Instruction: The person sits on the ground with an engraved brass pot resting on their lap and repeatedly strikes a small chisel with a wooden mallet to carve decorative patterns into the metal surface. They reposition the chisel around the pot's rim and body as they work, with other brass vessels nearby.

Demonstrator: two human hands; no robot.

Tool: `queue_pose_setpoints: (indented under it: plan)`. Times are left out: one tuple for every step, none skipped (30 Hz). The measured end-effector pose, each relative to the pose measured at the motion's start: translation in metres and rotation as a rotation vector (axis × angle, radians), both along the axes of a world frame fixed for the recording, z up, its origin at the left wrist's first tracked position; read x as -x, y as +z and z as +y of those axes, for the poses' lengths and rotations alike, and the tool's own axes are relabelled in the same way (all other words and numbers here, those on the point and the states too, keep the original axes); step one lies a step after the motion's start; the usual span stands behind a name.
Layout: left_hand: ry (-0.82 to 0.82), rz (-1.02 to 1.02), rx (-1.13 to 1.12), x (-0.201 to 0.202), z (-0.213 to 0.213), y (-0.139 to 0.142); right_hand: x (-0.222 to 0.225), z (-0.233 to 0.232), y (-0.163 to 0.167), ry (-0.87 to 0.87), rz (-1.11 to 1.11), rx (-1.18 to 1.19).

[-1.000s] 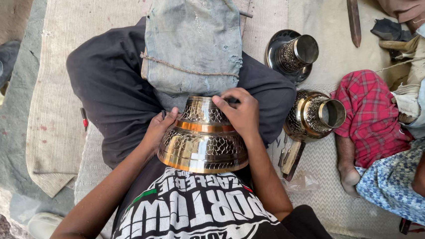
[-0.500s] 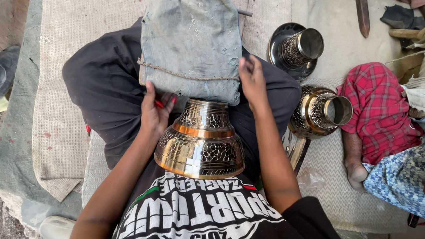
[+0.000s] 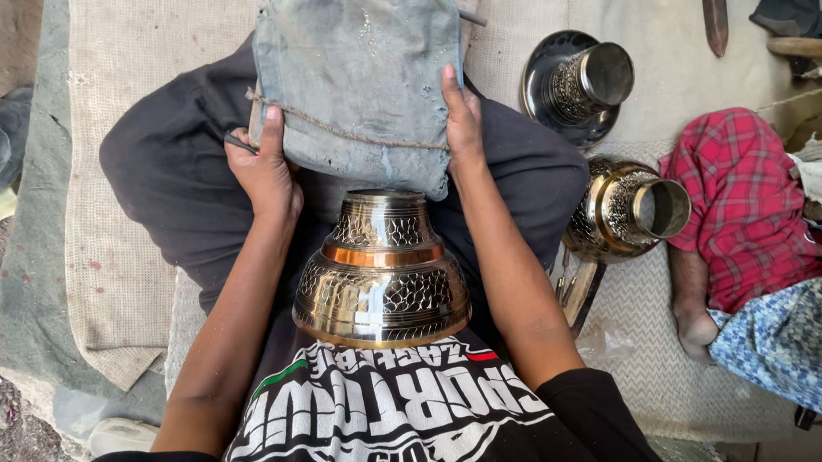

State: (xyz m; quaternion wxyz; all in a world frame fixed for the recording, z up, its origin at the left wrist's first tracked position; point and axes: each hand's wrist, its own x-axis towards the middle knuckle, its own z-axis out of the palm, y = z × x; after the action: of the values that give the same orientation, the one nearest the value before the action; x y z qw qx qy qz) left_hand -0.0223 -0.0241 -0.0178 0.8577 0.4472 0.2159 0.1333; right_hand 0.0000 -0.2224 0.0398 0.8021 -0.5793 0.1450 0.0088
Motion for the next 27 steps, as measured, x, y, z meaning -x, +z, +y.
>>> queue_pose_setpoints:
  plan:
    - [0.005,-0.016,-0.04,-0.005,0.002,0.002,-0.002,0.002,-0.002,-0.017,-0.009,0.002]
    - [-0.011,-0.01,-0.033,-0.007,0.006,0.002,-0.005,0.005,-0.004,-0.023,-0.009,0.001]
    - [-0.028,-0.004,-0.026,-0.01,0.008,0.003,-0.007,0.006,-0.006,-0.029,-0.01,0.001]
    - [-0.042,0.001,-0.019,-0.012,0.011,0.003,-0.009,0.008,-0.008,-0.033,-0.012,0.001]
    - [-0.04,0.038,-0.03,-0.013,0.012,0.004,-0.011,0.01,-0.009,-0.028,-0.025,-0.003]
    - [-0.038,0.07,-0.042,-0.015,0.014,0.003,-0.013,0.011,-0.01,-0.024,-0.042,-0.007]
    - [-0.042,0.104,-0.052,-0.017,0.014,0.003,-0.015,0.011,-0.011,-0.025,-0.059,-0.01]
    - [-0.038,0.08,-0.051,-0.02,0.014,0.002,-0.018,0.01,-0.013,-0.028,-0.052,-0.006]
    - [-0.034,0.061,-0.048,-0.023,0.012,0.0,-0.02,0.009,-0.014,-0.033,-0.041,0.0]
    - [-0.028,0.038,-0.043,-0.025,0.011,-0.003,-0.023,0.007,-0.017,-0.034,-0.034,0.007]
    - [-0.018,0.024,-0.067,-0.029,0.01,-0.004,-0.027,0.005,-0.02,-0.043,-0.051,0.036]
    - [-0.01,0.016,-0.091,-0.032,0.009,-0.006,-0.03,0.003,-0.023,-0.056,-0.063,0.064]
    - [-0.006,0.015,-0.113,-0.034,0.007,-0.008,-0.031,0.001,-0.028,-0.071,-0.066,0.094]
    - [-0.017,0.02,-0.096,-0.035,0.007,-0.01,-0.03,-0.001,-0.03,-0.161,-0.073,0.258]
    - [-0.027,0.021,-0.081,-0.038,0.006,-0.012,-0.027,-0.003,-0.036,-0.251,-0.083,0.419]
    - [-0.038,0.02,-0.066,-0.039,0.007,-0.013,-0.022,-0.005,-0.042,-0.341,-0.093,0.58]
    - [-0.062,0.043,-0.053,-0.039,0.007,-0.015,-0.014,-0.009,-0.05,-0.336,-0.091,0.676]
    - [-0.083,0.071,-0.04,-0.038,0.008,-0.016,0.0,-0.013,-0.058,-0.325,-0.084,0.774]
    - [-0.104,0.102,-0.028,-0.035,0.009,-0.017,0.019,-0.015,-0.065,-0.311,-0.074,0.87]
    - [-0.136,0.13,0.039,-0.03,0.009,-0.019,0.04,-0.019,-0.071,-0.254,0.014,0.693]
    - [-0.164,0.15,0.108,-0.024,0.01,-0.021,0.06,-0.021,-0.078,-0.195,0.092,0.517]
    - [-0.191,0.168,0.179,-0.017,0.01,-0.024,0.078,-0.024,-0.085,-0.056,0.16,0.488]
    - [-0.259,0.262,0.139,-0.009,0.012,-0.027,0.094,-0.027,-0.093,0.081,0.231,0.46]
    - [-0.332,0.358,0.098,-0.002,0.013,-0.032,0.112,-0.03,-0.101,0.172,0.276,0.326]
    - [-0.429,0.329,0.061,0.003,0.012,-0.037,0.125,-0.034,-0.107,0.258,0.322,0.19]
    - [-0.525,0.309,0.028,0.009,0.01,-0.043,0.134,-0.039,-0.114,0.289,0.316,0.148]
    - [-0.624,0.289,-0.004,0.016,0.008,-0.049,0.142,-0.043,-0.118,0.317,0.313,0.105]
